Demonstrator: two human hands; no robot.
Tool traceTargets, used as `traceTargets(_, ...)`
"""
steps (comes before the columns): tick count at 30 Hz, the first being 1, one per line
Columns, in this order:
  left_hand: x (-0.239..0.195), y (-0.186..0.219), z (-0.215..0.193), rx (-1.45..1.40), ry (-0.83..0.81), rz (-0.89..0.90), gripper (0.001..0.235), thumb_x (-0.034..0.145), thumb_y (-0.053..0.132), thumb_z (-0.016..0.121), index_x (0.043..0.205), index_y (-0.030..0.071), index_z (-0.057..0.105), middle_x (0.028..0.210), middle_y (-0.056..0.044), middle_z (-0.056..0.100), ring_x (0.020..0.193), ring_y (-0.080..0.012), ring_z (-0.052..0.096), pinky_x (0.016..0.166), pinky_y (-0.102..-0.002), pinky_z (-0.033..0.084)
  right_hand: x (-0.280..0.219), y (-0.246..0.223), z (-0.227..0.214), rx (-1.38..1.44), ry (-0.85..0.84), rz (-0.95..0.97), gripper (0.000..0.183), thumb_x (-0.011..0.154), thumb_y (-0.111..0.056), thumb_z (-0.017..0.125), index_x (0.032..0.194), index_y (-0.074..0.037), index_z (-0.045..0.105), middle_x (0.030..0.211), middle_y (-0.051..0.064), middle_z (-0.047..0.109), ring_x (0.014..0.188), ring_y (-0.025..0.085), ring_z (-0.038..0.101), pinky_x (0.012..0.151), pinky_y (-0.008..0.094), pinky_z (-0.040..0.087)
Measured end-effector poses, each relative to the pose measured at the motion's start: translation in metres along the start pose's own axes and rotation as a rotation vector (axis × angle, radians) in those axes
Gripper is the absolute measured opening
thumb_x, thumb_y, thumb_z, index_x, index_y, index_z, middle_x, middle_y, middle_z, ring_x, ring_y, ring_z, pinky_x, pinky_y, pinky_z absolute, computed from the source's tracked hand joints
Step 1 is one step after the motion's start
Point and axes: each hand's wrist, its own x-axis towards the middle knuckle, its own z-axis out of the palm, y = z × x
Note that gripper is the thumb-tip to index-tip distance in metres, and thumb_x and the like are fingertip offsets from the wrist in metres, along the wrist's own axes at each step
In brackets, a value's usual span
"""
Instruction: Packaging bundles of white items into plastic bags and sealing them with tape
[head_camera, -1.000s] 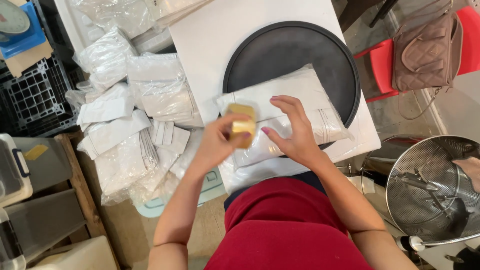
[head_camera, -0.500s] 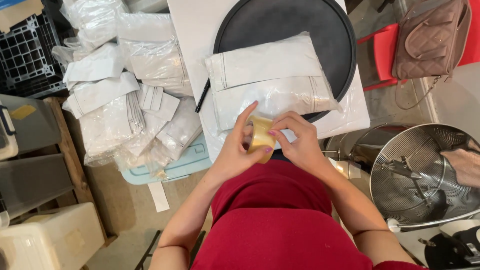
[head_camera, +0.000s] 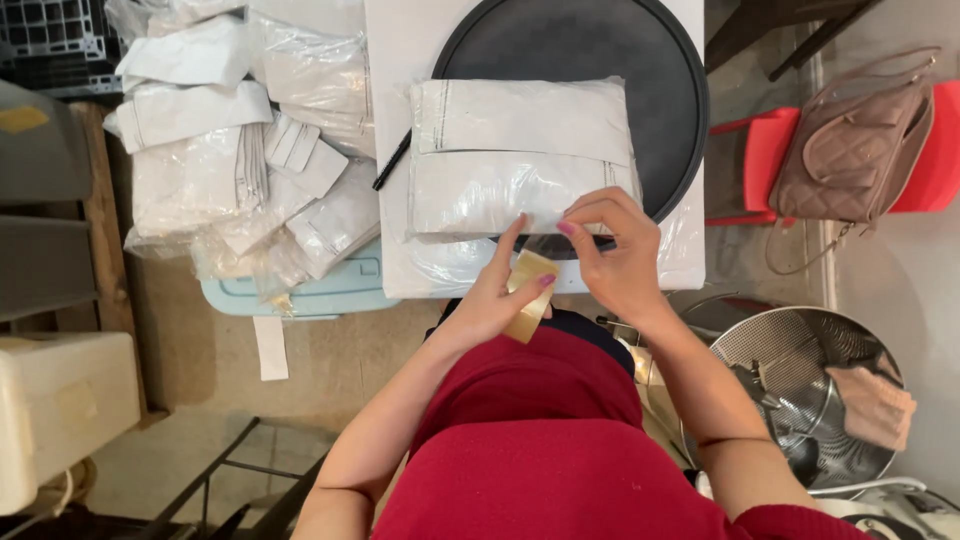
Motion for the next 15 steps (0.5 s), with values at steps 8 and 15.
traceTargets(8,0.015,-0.037,0.029,-0.308,-0.049,-0.152,0.049,0.094,0.011,0.07,0.137,0.011,0.046,0.099,-0.021,0.068,0.079,-0.0319,0.076,0.066,-0.042,0.065,0.072,0.033,-0.065,-0.061,0.008,-0.205,0.022,0.11,-0.008,0.07,0.091,0.0,0.063,0.09,0.014,0.061,0.084,0.029,0.059,0.078,0.037,0.047)
traceTargets(15,0.047,-0.048,0.048,-0.547,0.095,-0.265,0.025,0.092,0.008,0.071,0.112,0.008,0.055,0.089,-0.023,0.071,0.075,-0.0355,0.077,0.062,-0.038,0.063,0.135,0.163,-0.067,-0.055,-0.154,-0.103,0.022,0.115,-0.01,0.076,0.097,-0.004,0.065,0.1,0.007,0.06,0.087,0.016,0.057,0.065,0.028,0.044)
